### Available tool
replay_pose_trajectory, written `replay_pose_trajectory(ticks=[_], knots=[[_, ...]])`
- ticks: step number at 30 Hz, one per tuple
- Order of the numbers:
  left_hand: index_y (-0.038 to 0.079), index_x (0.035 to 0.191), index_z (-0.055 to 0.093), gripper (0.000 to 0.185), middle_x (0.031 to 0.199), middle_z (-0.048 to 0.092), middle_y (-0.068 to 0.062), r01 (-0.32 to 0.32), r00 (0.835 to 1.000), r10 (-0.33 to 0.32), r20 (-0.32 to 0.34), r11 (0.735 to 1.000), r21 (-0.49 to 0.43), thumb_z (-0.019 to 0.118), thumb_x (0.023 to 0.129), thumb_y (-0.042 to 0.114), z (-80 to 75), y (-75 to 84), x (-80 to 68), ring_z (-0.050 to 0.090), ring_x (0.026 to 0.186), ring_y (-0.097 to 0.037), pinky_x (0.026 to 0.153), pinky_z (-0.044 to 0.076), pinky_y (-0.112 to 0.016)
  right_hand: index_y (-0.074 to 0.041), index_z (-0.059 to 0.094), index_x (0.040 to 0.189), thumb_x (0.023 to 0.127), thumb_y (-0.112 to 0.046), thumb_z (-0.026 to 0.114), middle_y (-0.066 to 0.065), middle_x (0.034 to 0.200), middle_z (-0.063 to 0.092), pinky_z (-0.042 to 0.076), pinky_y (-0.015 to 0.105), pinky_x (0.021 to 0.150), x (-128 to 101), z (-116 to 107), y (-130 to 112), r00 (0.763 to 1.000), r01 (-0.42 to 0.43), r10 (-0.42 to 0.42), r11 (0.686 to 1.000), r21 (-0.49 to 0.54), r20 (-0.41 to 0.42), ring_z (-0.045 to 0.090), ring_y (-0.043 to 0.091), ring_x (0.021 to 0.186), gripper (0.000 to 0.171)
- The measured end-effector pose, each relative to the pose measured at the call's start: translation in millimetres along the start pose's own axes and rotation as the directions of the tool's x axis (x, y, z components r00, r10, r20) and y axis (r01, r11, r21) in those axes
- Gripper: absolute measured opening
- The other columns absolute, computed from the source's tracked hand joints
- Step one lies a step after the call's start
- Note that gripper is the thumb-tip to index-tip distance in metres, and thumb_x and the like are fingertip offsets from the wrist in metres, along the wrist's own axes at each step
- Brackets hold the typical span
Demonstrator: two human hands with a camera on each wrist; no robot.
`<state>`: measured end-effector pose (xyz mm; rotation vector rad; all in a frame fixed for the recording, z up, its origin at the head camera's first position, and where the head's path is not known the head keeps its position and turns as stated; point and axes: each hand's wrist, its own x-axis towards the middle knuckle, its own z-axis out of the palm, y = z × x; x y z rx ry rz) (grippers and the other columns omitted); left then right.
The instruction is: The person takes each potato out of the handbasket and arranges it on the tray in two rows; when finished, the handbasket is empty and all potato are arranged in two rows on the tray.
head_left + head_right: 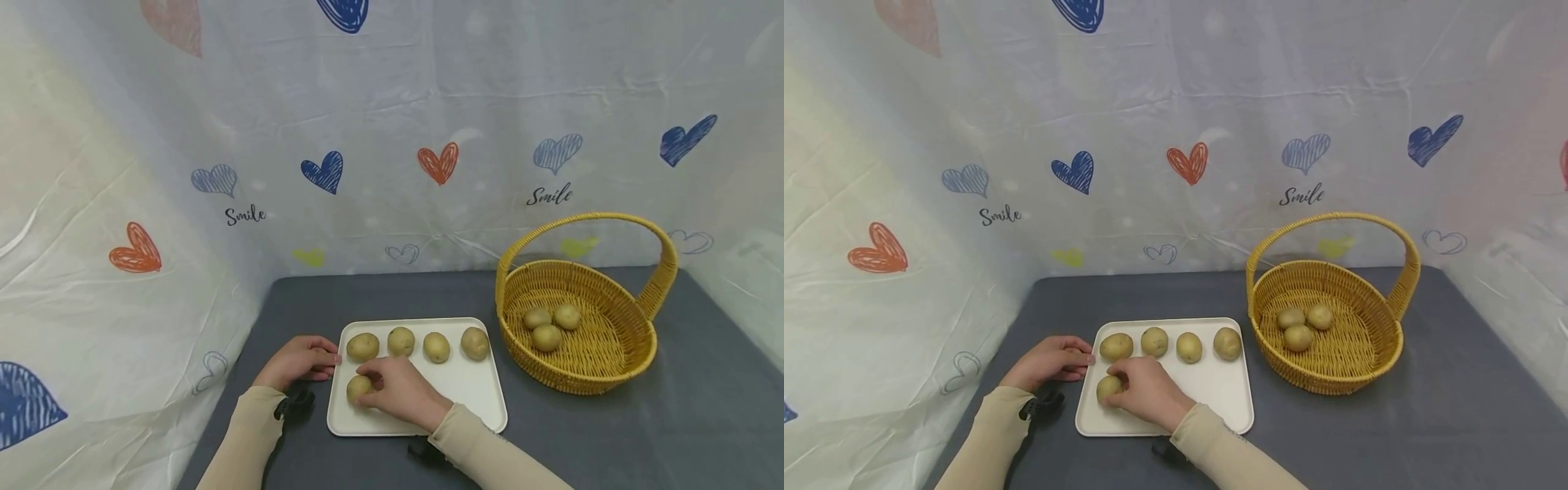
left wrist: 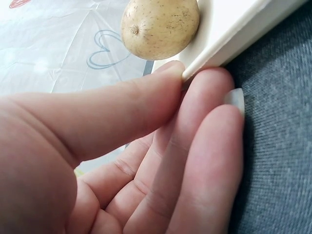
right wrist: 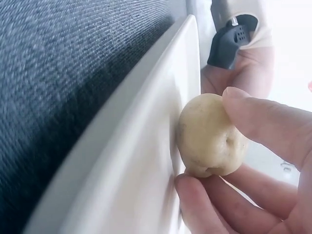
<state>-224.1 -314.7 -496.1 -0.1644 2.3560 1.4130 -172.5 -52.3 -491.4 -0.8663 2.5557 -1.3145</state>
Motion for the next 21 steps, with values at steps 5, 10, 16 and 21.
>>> replay_pose_trajectory(ticks=[5, 10, 16, 21], knots=[[0.005, 0.117, 0.077, 0.028, 0.097, 0.078, -0.008, 0.001, 1.000, -0.001, 0.004, 1.000, -0.006, 0.083, 0.097, 0.024, -0.2, 0.2, -0.3, 0.075, 0.084, -0.015, 0.075, 0.067, -0.030, -0.008, 0.079, 0.122, 0.083, -0.023, 0.094, -0.004, 0.105, 0.081, 0.055, 0.018, 0.083, -0.2, -0.5, 0.6, 1.000, 0.015, -0.015, 0.999, -0.030, -0.004, 0.067, 0.001, 0.092, 0.044], [0.004, 0.117, 0.077, 0.028, 0.099, 0.078, -0.008, -0.003, 1.000, 0.004, 0.021, 1.000, -0.014, 0.082, 0.097, 0.023, -1.1, 2.4, -1.0, 0.076, 0.085, -0.016, 0.077, 0.067, -0.031, -0.009, 0.080, 0.123, 0.083, -0.026, 0.094, -0.005, 0.105, 0.080, 0.053, 0.019, 0.082, 0.2, -1.3, 1.5, 1.000, 0.007, -0.008, 0.999, -0.042, -0.006, 0.065, 0.001, 0.091, 0.046], [0.004, 0.117, 0.077, 0.028, 0.101, 0.078, -0.008, -0.006, 0.999, 0.006, 0.035, 1.000, -0.013, 0.082, 0.097, 0.024, -1.2, 2.8, -1.7, 0.076, 0.087, -0.016, 0.078, 0.067, -0.031, -0.009, 0.079, 0.124, 0.083, -0.028, 0.094, -0.004, 0.108, 0.080, 0.054, 0.020, 0.084, 0.1, -2.6, 2.5, 1.000, 0.000, 0.000, 0.999, -0.043, -0.002, 0.068, 0.006, 0.095, 0.048], [0.004, 0.117, 0.077, 0.029, 0.100, 0.078, -0.008, -0.006, 1.000, 0.006, 0.023, 1.000, -0.010, 0.082, 0.097, 0.024, -1.1, 1.4, -1.6, 0.076, 0.086, -0.016, 0.077, 0.067, -0.031, -0.009, 0.079, 0.125, 0.084, -0.030, 0.094, -0.004, 0.108, 0.080, 0.054, 0.021, 0.085, -0.2, -3.9, 2.6, 1.000, -0.007, 0.008, 0.999, -0.043, 0.006, 0.068, 0.008, 0.096, 0.049]])
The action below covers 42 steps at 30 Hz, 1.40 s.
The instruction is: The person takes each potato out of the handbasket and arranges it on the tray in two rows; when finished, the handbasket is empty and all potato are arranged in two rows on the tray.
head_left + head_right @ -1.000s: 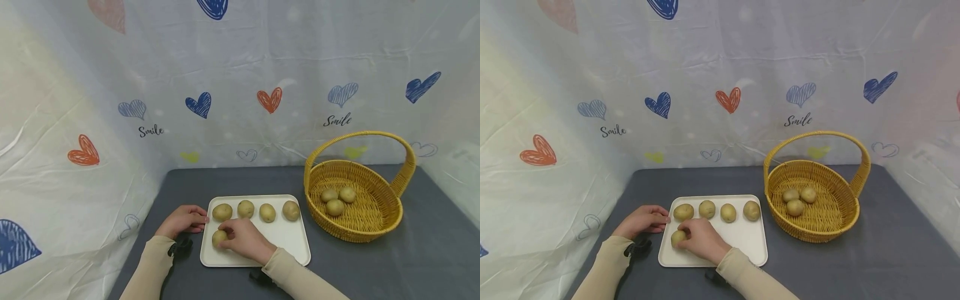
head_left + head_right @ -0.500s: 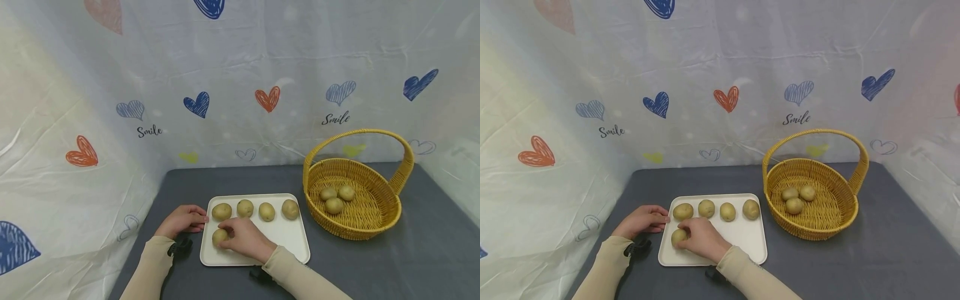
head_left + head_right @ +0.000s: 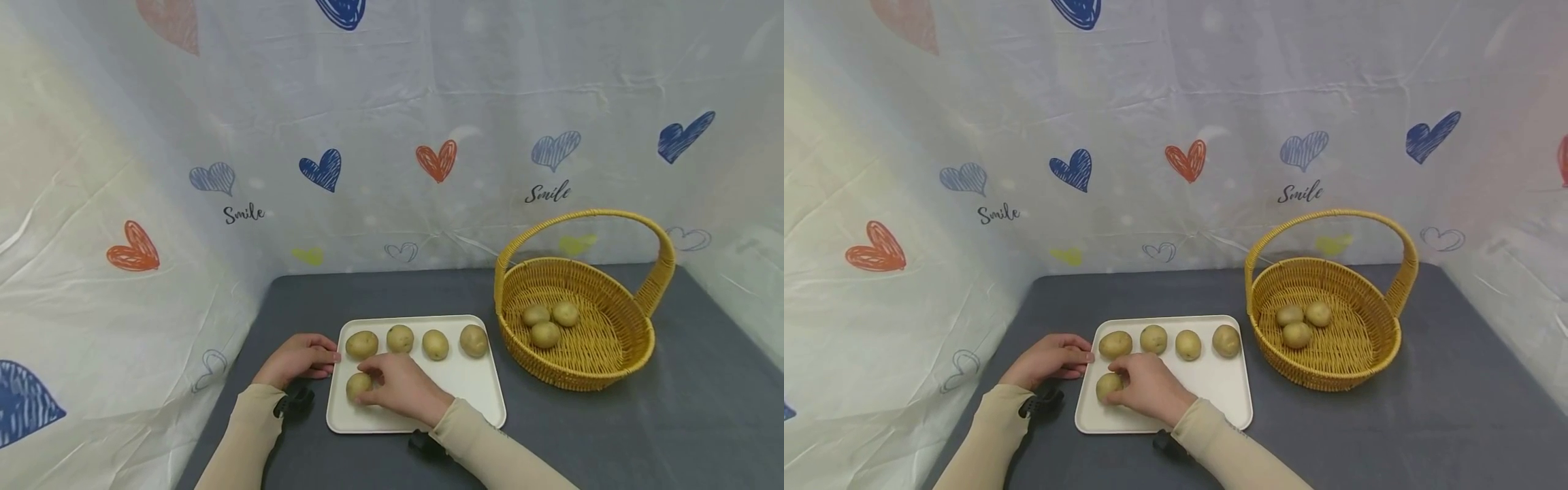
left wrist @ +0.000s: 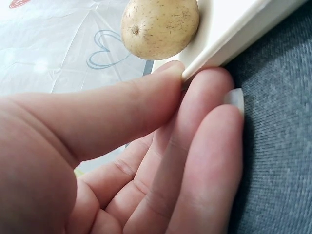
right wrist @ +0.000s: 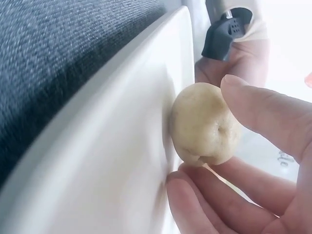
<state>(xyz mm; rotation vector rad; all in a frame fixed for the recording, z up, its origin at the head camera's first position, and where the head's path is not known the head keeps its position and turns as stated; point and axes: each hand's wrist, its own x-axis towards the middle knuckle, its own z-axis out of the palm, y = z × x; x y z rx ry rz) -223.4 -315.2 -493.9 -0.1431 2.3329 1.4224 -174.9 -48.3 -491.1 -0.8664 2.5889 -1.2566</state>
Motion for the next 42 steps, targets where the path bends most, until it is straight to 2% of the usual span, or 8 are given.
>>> replay_pose_trajectory(ticks=[14, 19, 24, 29, 33, 36, 41, 42], knots=[[0.006, 0.117, 0.078, 0.030, 0.098, 0.078, -0.007, -0.007, 1.000, 0.007, -0.004, 1.000, 0.022, 0.084, 0.096, 0.026, 2.6, 2.8, 1.4, 0.076, 0.086, -0.015, 0.078, 0.067, -0.031, -0.013, 0.080, 0.121, 0.083, -0.034, 0.095, -0.005, 0.110, 0.080, 0.056, 0.021, 0.087, -3.2, -4.8, 1.9, 1.000, -0.010, 0.010, 1.000, -0.005, 0.003, 0.069, 0.006, 0.098, 0.046], [0.005, 0.117, 0.077, 0.031, 0.097, 0.077, -0.008, -0.012, 1.000, 0.012, -0.001, 0.999, 0.034, 0.085, 0.095, 0.026, 5.4, 3.9, 4.8, 0.075, 0.085, -0.015, 0.077, 0.067, -0.031, -0.014, 0.080, 0.123, 0.084, -0.041, 0.094, -0.003, 0.115, 0.081, 0.057, 0.023, 0.086, -11.5, -16.0, 1.7, 1.000, -0.025, 0.025, 0.999, -0.032, -0.004, 0.072, 0.010, 0.102, 0.049], [0.004, 0.119, 0.076, 0.034, 0.098, 0.077, -0.007, 0.000, 1.000, 0.001, -0.013, 0.999, 0.050, 0.086, 0.095, 0.026, 4.7, -0.4, 4.1, 0.075, 0.084, -0.015, 0.076, 0.067, -0.031, -0.010, 0.078, 0.128, 0.086, -0.039, 0.092, 0.003, 0.123, 0.080, 0.059, 0.028, 0.088, -26.2, -35.2, 2.0, 0.999, -0.045, 0.045, 0.996, -0.074, -0.002, 0.074, 0.019, 0.109, 0.053], [0.002, 0.121, 0.075, 0.037, 0.100, 0.077, -0.007, -0.004, 1.000, 0.005, -0.008, 0.998, 0.059, 0.085, 0.096, 0.026, 2.5, -3.7, 4.5, 0.075, 0.084, -0.016, 0.076, 0.067, -0.031, -0.008, 0.076, 0.131, 0.090, -0.036, 0.089, 0.006, 0.126, 0.079, 0.061, 0.037, 0.092, -53.0, -70.2, 9.2, 0.999, -0.029, 0.026, 0.990, -0.135, -0.020, 0.074, 0.026, 0.112, 0.051], [0.001, 0.123, 0.074, 0.038, 0.099, 0.077, -0.007, -0.013, 1.000, 0.013, -0.006, 0.998, 0.064, 0.085, 0.096, 0.026, 0.5, -2.0, 4.2, 0.074, 0.085, -0.015, 0.077, 0.067, -0.031, -0.011, 0.078, 0.126, 0.091, -0.033, 0.089, 0.001, 0.115, 0.080, 0.060, 0.036, 0.088, -79.3, -114.7, 14.5, 0.994, -0.020, -0.006, 0.970, -0.243, -0.108, 0.072, 0.017, 0.100, 0.043], [0.001, 0.123, 0.074, 0.039, 0.100, 0.077, -0.007, -0.006, 1.000, 0.006, -0.004, 0.998, 0.063, 0.085, 0.095, 0.027, -0.7, 0.3, 3.3, 0.074, 0.086, -0.016, 0.078, 0.067, -0.031, -0.014, 0.079, 0.125, 0.091, -0.032, 0.089, -0.003, 0.107, 0.078, 0.060, 0.034, 0.084, -96.5, -152.2, 20.1, 0.986, -0.059, 0.007, 0.950, -0.308, -0.168, 0.070, 0.013, 0.094, 0.040], [0.001, 0.124, 0.073, 0.041, 0.101, 0.077, -0.008, 0.006, 1.000, -0.006, 0.003, 0.998, 0.056, 0.085, 0.095, 0.027, 0.5, -1.4, 4.8, 0.074, 0.086, -0.016, 0.077, 0.067, -0.032, -0.015, 0.078, 0.128, 0.093, -0.031, 0.088, 0.000, 0.113, 0.080, 0.063, 0.045, 0.090, -122.2, -211.5, 38.5, 0.974, -0.141, 0.065, 0.923, -0.358, -0.217, 0.075, 0.021, 0.102, 0.039], [0.000, 0.125, 0.073, 0.041, 0.101, 0.077, -0.008, 0.005, 1.000, -0.006, 0.005, 0.998, 0.055, 0.085, 0.095, 0.027, 1.2, -1.8, 5.0, 0.074, 0.086, -0.016, 0.077, 0.067, -0.031, -0.015, 0.078, 0.129, 0.094, -0.031, 0.087, 0.002, 0.120, 0.080, 0.063, 0.050, 0.095, -126.6, -222.3, 42.9, 0.971, -0.166, 0.089, 0.917, -0.362, -0.220, 0.075, 0.025, 0.110, 0.040]])
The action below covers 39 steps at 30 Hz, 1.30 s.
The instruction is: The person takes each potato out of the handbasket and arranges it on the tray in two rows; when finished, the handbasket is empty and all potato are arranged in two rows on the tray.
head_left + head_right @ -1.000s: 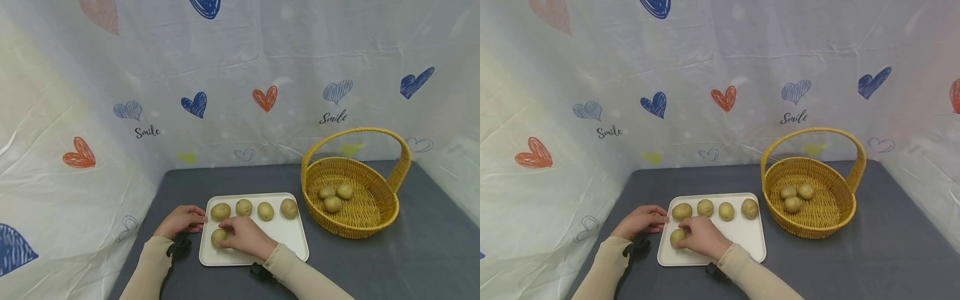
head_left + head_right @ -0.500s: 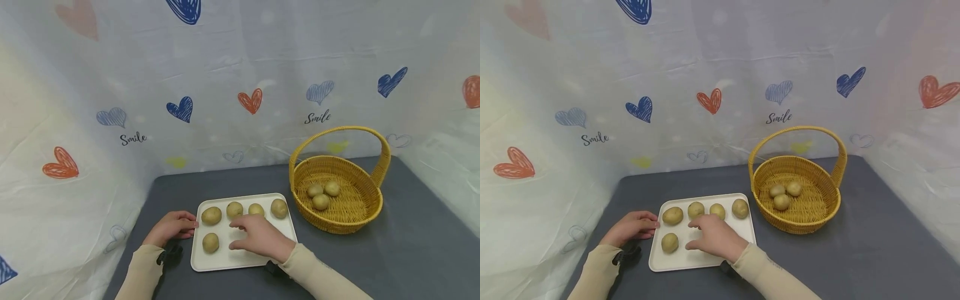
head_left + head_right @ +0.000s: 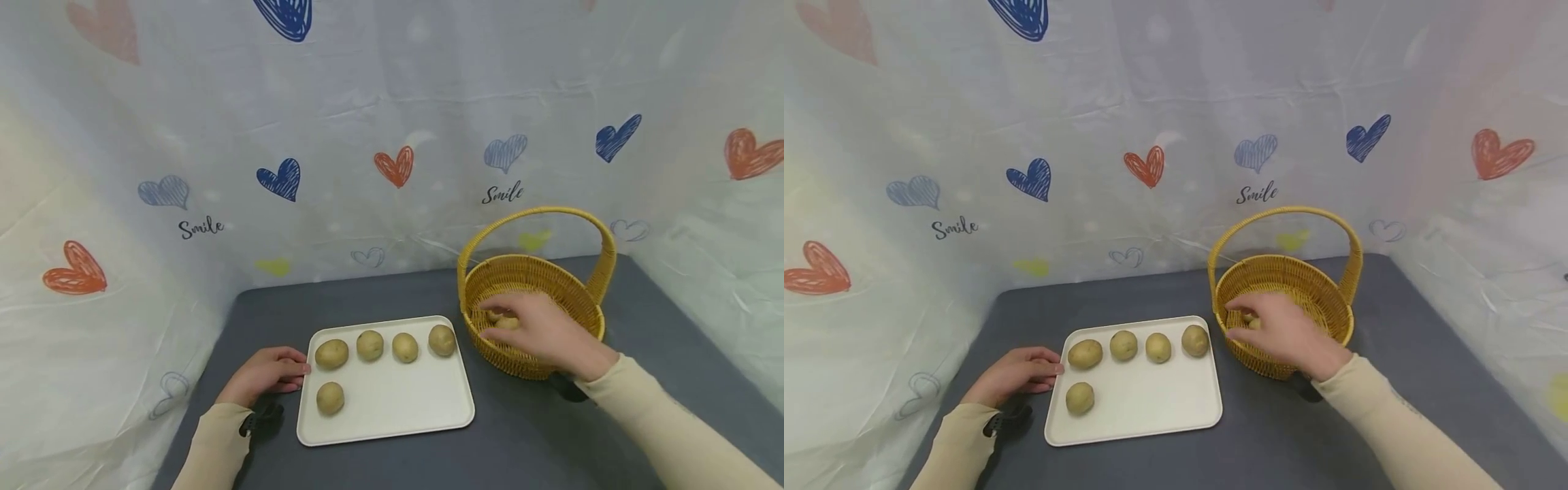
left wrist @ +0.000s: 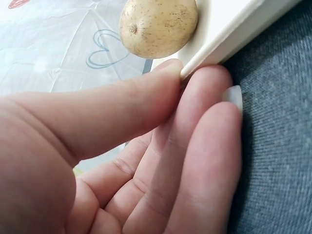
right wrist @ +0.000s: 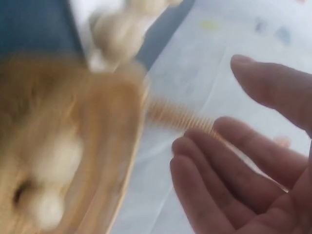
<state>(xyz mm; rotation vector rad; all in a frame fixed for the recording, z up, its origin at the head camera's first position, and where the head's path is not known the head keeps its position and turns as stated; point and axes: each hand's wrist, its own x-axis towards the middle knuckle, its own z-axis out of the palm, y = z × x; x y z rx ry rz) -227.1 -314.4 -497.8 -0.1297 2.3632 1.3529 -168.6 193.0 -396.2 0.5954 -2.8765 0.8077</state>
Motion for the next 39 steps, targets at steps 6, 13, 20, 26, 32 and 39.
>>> replay_pose_trajectory(ticks=[6, 13, 20, 26, 32, 39], knots=[[-0.001, 0.126, 0.071, 0.043, 0.101, 0.077, -0.007, 0.008, 1.000, -0.008, -0.001, 1.000, 0.000, 0.084, 0.096, 0.027, -5.1, -3.4, -3.0, 0.074, 0.086, -0.015, 0.077, 0.066, -0.031, -0.008, 0.073, 0.137, 0.096, -0.023, 0.082, 0.013, 0.131, 0.077, 0.059, 0.059, 0.102, 13.9, -26.8, 48.0, 0.991, -0.111, 0.112, 0.993, -0.030, 0.068, 0.072, 0.037, 0.121, 0.044], [-0.002, 0.126, 0.071, 0.043, 0.099, 0.078, -0.006, 0.028, 1.000, -0.028, -0.001, 1.000, -0.004, 0.085, 0.096, 0.026, -4.1, -10.1, -8.0, 0.075, 0.085, -0.015, 0.077, 0.067, -0.031, 0.001, 0.066, 0.144, 0.094, -0.014, 0.079, 0.024, 0.143, 0.069, 0.054, 0.063, 0.109, 34.7, -22.6, 85.6, 0.961, -0.201, 0.193, 0.979, 0.021, 0.197, 0.064, 0.047, 0.133, 0.054], [-0.001, 0.126, 0.072, 0.045, 0.100, 0.079, -0.006, 0.016, 1.000, -0.016, 0.009, 1.000, -0.010, 0.085, 0.095, 0.028, 1.7, -8.1, -6.8, 0.076, 0.085, -0.015, 0.077, 0.067, -0.032, 0.005, 0.064, 0.144, 0.093, -0.010, 0.078, 0.027, 0.142, 0.068, 0.056, 0.062, 0.104, 41.3, -17.4, 113.1, 0.941, -0.218, 0.220, 0.975, -0.034, 0.257, 0.063, 0.051, 0.130, 0.055], [0.000, 0.125, 0.072, 0.042, 0.099, 0.079, -0.006, 0.017, 1.000, -0.017, 0.006, 1.000, -0.001, 0.085, 0.095, 0.027, 4.7, -4.7, -4.5, 0.076, 0.085, -0.015, 0.077, 0.067, -0.032, 0.005, 0.065, 0.144, 0.089, -0.013, 0.083, 0.028, 0.140, 0.069, 0.059, 0.060, 0.101, 44.0, -16.5, 122.6, 0.923, -0.252, 0.257, 0.966, -0.055, 0.287, 0.064, 0.050, 0.128, 0.060], [0.001, 0.127, 0.072, 0.041, 0.099, 0.080, -0.006, 0.002, 1.000, -0.002, -0.006, 1.000, 0.023, 0.083, 0.097, 0.027, 4.0, -2.8, -3.3, 0.077, 0.086, -0.014, 0.077, 0.067, -0.033, 0.005, 0.068, 0.139, 0.089, -0.015, 0.085, 0.027, 0.133, 0.072, 0.060, 0.059, 0.098, 46.2, -17.3, 123.3, 0.926, -0.239, 0.252, 0.968, -0.079, 0.281, 0.066, 0.050, 0.125, 0.056], [0.001, 0.125, 0.073, 0.040, 0.100, 0.079, -0.006, 0.012, 1.000, -0.012, -0.021, 1.000, 0.016, 0.084, 0.096, 0.027, 4.4, 2.0, -3.0, 0.076, 0.085, -0.015, 0.077, 0.067, -0.033, 0.005, 0.071, 0.135, 0.092, -0.011, 0.081, 0.027, 0.135, 0.071, 0.060, 0.059, 0.097, 49.0, -19.0, 119.8, 0.922, -0.232, 0.241, 0.970, -0.067, 0.302, 0.067, 0.049, 0.124, 0.047]])
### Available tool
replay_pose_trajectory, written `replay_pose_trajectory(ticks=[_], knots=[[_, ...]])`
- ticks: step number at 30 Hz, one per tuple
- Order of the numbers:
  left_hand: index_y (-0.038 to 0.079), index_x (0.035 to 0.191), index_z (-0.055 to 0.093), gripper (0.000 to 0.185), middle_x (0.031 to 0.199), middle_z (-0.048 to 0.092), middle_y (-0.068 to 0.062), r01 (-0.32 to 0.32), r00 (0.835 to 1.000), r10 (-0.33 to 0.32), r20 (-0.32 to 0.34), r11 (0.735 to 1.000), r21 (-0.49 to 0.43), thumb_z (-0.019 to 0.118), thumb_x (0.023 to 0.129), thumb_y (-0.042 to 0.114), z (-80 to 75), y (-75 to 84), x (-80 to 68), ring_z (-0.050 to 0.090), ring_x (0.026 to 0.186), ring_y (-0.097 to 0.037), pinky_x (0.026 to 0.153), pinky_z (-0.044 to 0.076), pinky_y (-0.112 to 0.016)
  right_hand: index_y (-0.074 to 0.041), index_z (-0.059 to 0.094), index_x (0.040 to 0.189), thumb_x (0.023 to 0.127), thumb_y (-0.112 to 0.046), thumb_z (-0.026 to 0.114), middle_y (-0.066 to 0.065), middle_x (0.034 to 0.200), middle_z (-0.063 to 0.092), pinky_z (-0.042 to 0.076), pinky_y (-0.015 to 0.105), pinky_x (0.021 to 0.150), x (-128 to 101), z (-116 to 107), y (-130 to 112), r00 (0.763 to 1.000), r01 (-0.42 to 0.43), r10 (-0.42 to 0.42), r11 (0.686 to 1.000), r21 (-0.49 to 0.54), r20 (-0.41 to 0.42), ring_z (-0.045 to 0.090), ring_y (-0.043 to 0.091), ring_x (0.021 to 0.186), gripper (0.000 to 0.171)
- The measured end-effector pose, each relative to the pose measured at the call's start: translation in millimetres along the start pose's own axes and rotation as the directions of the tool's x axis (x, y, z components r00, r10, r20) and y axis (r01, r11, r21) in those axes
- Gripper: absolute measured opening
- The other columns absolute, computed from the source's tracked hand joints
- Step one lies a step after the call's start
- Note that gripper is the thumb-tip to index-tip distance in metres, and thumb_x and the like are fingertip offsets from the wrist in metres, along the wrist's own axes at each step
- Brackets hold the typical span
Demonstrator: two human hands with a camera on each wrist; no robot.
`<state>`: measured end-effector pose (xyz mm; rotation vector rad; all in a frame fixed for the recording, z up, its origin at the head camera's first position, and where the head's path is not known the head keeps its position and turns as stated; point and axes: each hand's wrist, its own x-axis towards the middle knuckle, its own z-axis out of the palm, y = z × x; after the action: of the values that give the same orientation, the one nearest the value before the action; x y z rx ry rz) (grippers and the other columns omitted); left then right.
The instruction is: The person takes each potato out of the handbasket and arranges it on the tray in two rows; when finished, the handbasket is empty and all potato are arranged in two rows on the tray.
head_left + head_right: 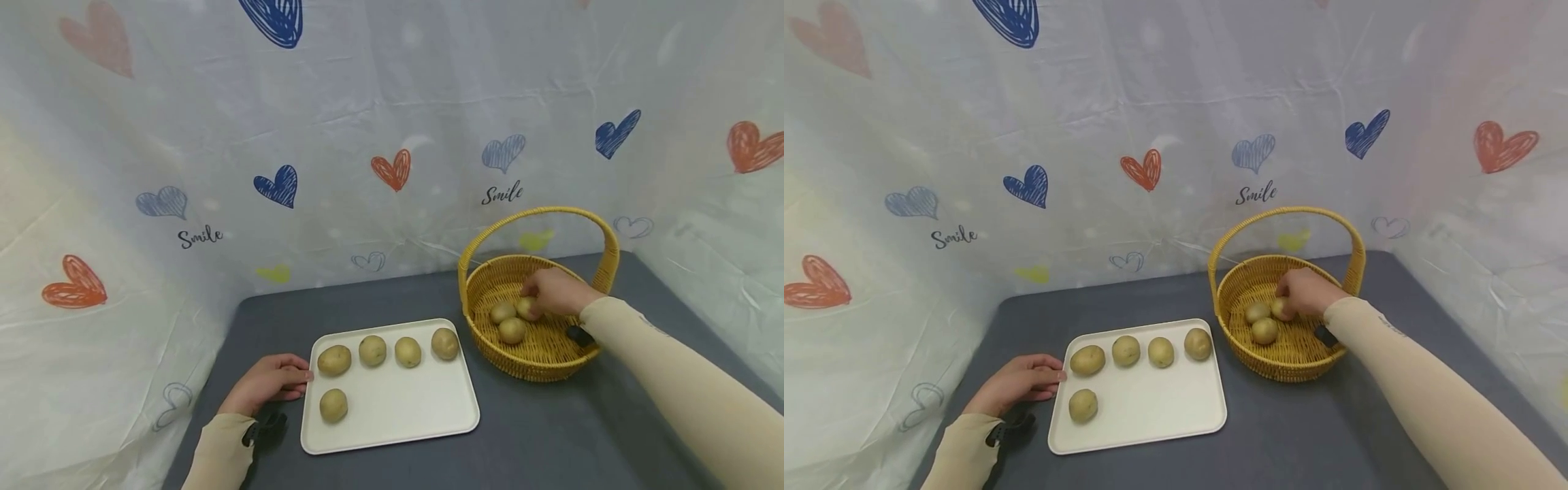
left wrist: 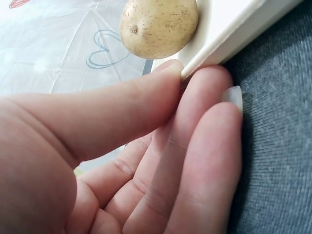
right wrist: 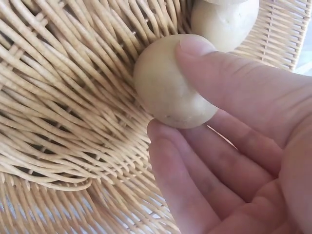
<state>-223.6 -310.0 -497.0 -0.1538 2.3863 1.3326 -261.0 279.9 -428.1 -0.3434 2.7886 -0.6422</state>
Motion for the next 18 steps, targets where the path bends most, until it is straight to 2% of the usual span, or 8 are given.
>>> replay_pose_trajectory(ticks=[7, 12, 14, 18], knots=[[0.001, 0.125, 0.073, 0.041, 0.101, 0.079, -0.007, 0.007, 1.000, -0.007, -0.006, 1.000, 0.002, 0.084, 0.096, 0.027, -0.7, -0.7, -1.1, 0.076, 0.086, -0.016, 0.078, 0.067, -0.034, 0.002, 0.077, 0.125, 0.090, -0.016, 0.085, 0.020, 0.123, 0.076, 0.062, 0.053, 0.090, 4.5, 1.9, 2.0, 1.000, 0.015, -0.015, 1.000, -0.024, -0.005, 0.073, 0.038, 0.110, 0.040], [0.001, 0.125, 0.073, 0.041, 0.101, 0.079, -0.007, 0.011, 1.000, -0.011, -0.009, 1.000, -0.002, 0.085, 0.095, 0.026, -1.0, -1.0, -0.9, 0.076, 0.085, -0.016, 0.077, 0.067, -0.033, 0.002, 0.077, 0.125, 0.090, -0.019, 0.087, 0.020, 0.124, 0.077, 0.061, 0.053, 0.090, 3.8, 0.5, 2.7, 1.000, 0.013, -0.013, 1.000, -0.002, -0.007, 0.072, 0.036, 0.110, 0.042], [0.001, 0.125, 0.073, 0.041, 0.101, 0.079, -0.007, 0.010, 1.000, -0.010, -0.011, 1.000, -0.005, 0.085, 0.095, 0.026, -1.0, -1.5, -0.3, 0.076, 0.085, -0.015, 0.077, 0.067, -0.033, 0.002, 0.077, 0.126, 0.090, -0.021, 0.087, 0.020, 0.124, 0.077, 0.061, 0.053, 0.090, 1.8, -1.4, 2.1, 1.000, 0.015, -0.014, 1.000, 0.013, -0.017, 0.072, 0.037, 0.111, 0.044], [0.001, 0.126, 0.073, 0.042, 0.099, 0.080, -0.006, 0.001, 1.000, -0.001, -0.011, 1.000, -0.012, 0.086, 0.095, 0.026, -0.8, -1.6, 0.9, 0.077, 0.085, -0.015, 0.076, 0.067, -0.033, 0.000, 0.079, 0.122, 0.090, -0.023, 0.088, 0.013, 0.116, 0.080, 0.061, 0.048, 0.085, -4.4, -6.2, -2.2, 0.998, 0.043, -0.042, 0.999, 0.030, -0.056, 0.072, 0.029, 0.103, 0.041]])
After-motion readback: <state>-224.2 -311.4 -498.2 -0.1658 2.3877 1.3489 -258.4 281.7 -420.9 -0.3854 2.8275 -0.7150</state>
